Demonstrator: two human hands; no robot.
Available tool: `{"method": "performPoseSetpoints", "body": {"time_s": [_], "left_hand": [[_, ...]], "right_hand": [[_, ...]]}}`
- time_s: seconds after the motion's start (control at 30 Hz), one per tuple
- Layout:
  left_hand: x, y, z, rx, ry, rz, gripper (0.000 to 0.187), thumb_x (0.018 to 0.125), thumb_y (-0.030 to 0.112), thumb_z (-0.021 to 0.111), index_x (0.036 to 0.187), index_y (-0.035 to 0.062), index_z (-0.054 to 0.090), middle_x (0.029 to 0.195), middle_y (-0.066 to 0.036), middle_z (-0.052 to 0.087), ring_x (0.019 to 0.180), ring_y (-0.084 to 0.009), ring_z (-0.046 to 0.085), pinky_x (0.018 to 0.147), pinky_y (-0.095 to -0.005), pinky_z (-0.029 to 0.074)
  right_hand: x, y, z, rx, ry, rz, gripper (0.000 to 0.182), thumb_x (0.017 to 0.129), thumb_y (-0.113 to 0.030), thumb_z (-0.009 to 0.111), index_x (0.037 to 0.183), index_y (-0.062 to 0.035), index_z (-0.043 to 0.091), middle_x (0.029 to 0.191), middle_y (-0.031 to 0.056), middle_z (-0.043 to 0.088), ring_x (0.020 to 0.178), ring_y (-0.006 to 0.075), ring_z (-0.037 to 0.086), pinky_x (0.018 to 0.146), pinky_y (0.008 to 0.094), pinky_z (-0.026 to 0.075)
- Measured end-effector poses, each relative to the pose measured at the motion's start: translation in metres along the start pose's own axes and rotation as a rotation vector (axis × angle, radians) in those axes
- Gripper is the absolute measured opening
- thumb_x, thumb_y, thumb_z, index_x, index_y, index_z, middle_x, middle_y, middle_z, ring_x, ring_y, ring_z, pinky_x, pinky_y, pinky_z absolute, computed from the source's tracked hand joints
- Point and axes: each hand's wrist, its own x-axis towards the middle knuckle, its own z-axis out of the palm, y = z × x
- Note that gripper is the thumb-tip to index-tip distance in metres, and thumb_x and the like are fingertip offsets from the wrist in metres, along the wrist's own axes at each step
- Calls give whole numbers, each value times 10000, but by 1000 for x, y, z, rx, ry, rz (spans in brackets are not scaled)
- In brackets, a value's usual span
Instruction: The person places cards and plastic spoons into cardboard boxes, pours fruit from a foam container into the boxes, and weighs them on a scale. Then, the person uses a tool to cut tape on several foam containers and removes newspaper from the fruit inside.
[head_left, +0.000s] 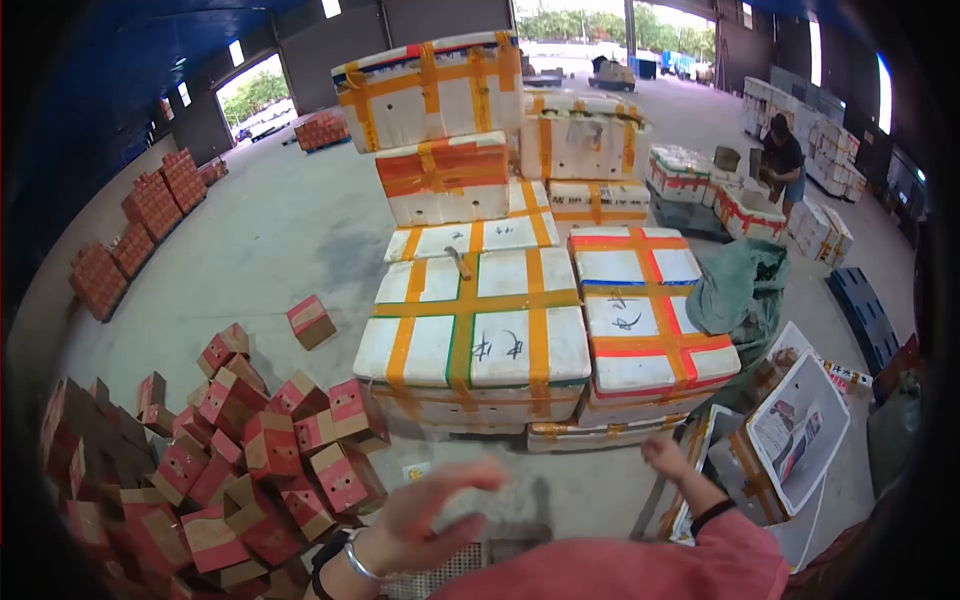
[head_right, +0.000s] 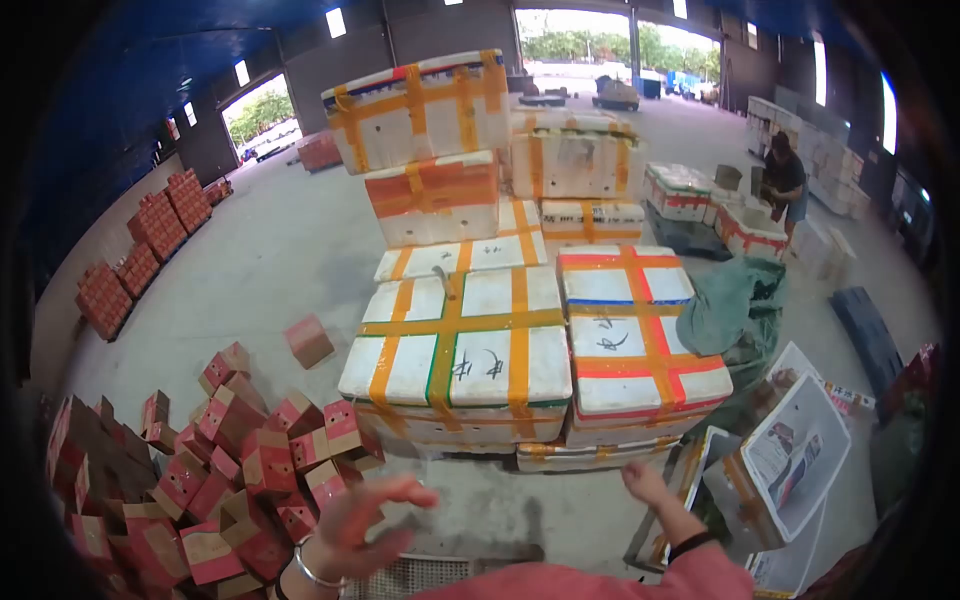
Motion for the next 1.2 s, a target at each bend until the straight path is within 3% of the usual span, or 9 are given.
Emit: {"method": "performPoseSetpoints", "body": {"time_s": [0.1,0.23,0.43,0.63,0.77,0.83,0.93,1.13,1.2], "left_hand": [[-19,-48,-17,129,139,-371,493,780,-61,567,1258,5,466,1088,-111,598,843,-87,583,703,-213,482],[-55,-106,-31,36,427,-525,461,779,-25,560,1232,27,494,1030,-126,618,928,-186,628,820,-281,484],[-64,-163,-73,89,494,-650,434,808,-22,537,1237,12,487,1007,-89,599,919,-137,584,807,-246,469],[-49,-317,-153,151,483,-590,434,834,2,539,1261,30,468,1075,-74,568,973,-93,539,810,-201,440],[-48,-447,-196,510,579,-755,413,867,207,555,1224,8,494,968,-105,589,898,-152,563,797,-289,467],[-57,-468,-201,316,627,-807,362,778,190,560,1101,28,544,944,-125,592,945,-231,562,848,-370,441],[-5,-510,-205,7,522,-826,348,720,208,551,1025,40,565,949,-156,592,980,-315,564,885,-446,423],[11,-511,-215,-386,353,-1266,581,909,417,469,1303,-3,398,1126,-226,573,914,-344,583,799,-417,473],[30,-501,-232,-11,-18,-1336,621,888,444,493,1306,-7,403,1144,-218,568,938,-335,584,817,-405,473]], "right_hand": [[49,-96,-38,-112,21,-304,271,841,-274,550,902,-20,621,848,203,630,819,359,611,699,411,481],[107,-174,-36,24,-9,-436,231,825,-209,552,953,-26,609,829,160,634,749,285,622,679,355,489],[189,-267,18,68,-89,-577,237,814,-207,555,966,-40,626,854,143,652,764,251,630,695,337,499],[299,-343,89,-88,-110,-560,285,792,-266,556,947,-40,634,859,156,656,798,307,629,716,373,497],[382,-396,142,-166,138,-491,335,776,-302,564,928,-8,620,900,191,643,834,327,620,730,415,504],[394,-453,151,-54,0,-119,352,754,-300,576,979,-32,617,881,182,641,847,316,627,778,404,501],[443,-459,204,-200,81,12,520,746,-371,664,1107,-22,528,1165,201,517,1058,356,526,861,472,452],[470,-461,243,-263,206,-34,510,781,-326,634,1154,-26,459,1124,174,513,1074,333,500,880,480,429],[483,-455,244,-253,206,-41,456,788,-280,608,1137,-21,467,1093,173,533,1038,335,522,852,470,444]]}}
